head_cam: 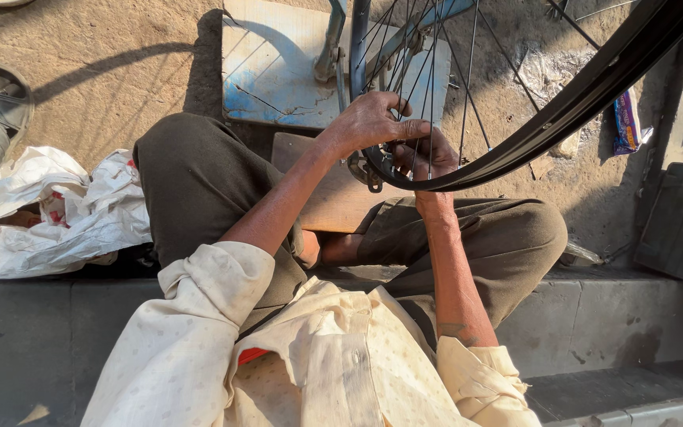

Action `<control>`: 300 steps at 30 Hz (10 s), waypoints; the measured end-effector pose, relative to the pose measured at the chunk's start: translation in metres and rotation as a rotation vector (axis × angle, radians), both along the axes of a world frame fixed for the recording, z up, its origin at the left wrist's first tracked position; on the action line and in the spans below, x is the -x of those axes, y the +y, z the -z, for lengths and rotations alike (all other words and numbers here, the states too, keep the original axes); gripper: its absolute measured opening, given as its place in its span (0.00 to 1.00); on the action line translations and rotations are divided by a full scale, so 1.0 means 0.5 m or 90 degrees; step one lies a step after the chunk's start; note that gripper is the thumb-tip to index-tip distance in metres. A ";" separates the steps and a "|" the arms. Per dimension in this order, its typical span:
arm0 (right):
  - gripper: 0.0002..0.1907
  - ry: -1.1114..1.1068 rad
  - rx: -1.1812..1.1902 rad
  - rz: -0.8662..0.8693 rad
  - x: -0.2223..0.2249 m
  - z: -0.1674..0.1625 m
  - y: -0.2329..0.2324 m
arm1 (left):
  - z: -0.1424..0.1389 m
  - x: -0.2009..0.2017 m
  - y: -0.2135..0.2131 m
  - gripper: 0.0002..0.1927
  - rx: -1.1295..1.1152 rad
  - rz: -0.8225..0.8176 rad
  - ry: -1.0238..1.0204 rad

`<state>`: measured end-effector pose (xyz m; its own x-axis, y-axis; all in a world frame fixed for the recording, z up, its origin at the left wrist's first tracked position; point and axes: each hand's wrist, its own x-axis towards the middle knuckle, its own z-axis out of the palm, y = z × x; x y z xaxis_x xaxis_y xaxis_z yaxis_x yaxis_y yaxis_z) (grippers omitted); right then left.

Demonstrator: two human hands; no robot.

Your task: The person sits on the ground in front of a bicycle wheel held in a repair stand and works on the rim and spokes by hand, tightening and adjusting components at the rim edge and rotating the wheel to reach different sections.

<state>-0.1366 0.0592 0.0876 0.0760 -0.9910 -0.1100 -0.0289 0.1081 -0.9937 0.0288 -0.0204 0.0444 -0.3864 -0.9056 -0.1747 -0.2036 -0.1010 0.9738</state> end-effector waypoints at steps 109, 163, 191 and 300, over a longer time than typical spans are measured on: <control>0.18 -0.326 -0.286 0.096 -0.031 -0.006 0.037 | -0.047 -0.096 0.026 0.20 -0.232 0.280 0.378; 0.13 0.113 -0.050 -0.043 -0.015 0.032 -0.059 | 0.074 -0.033 -0.015 0.54 -0.025 -0.054 0.104; 0.24 -0.413 -0.189 -0.033 0.020 -0.018 0.018 | -0.076 -0.036 0.012 0.47 -0.078 0.007 0.027; 0.09 0.199 -0.211 0.100 0.060 0.010 0.170 | 0.050 -0.042 -0.067 0.17 0.018 -0.210 -0.023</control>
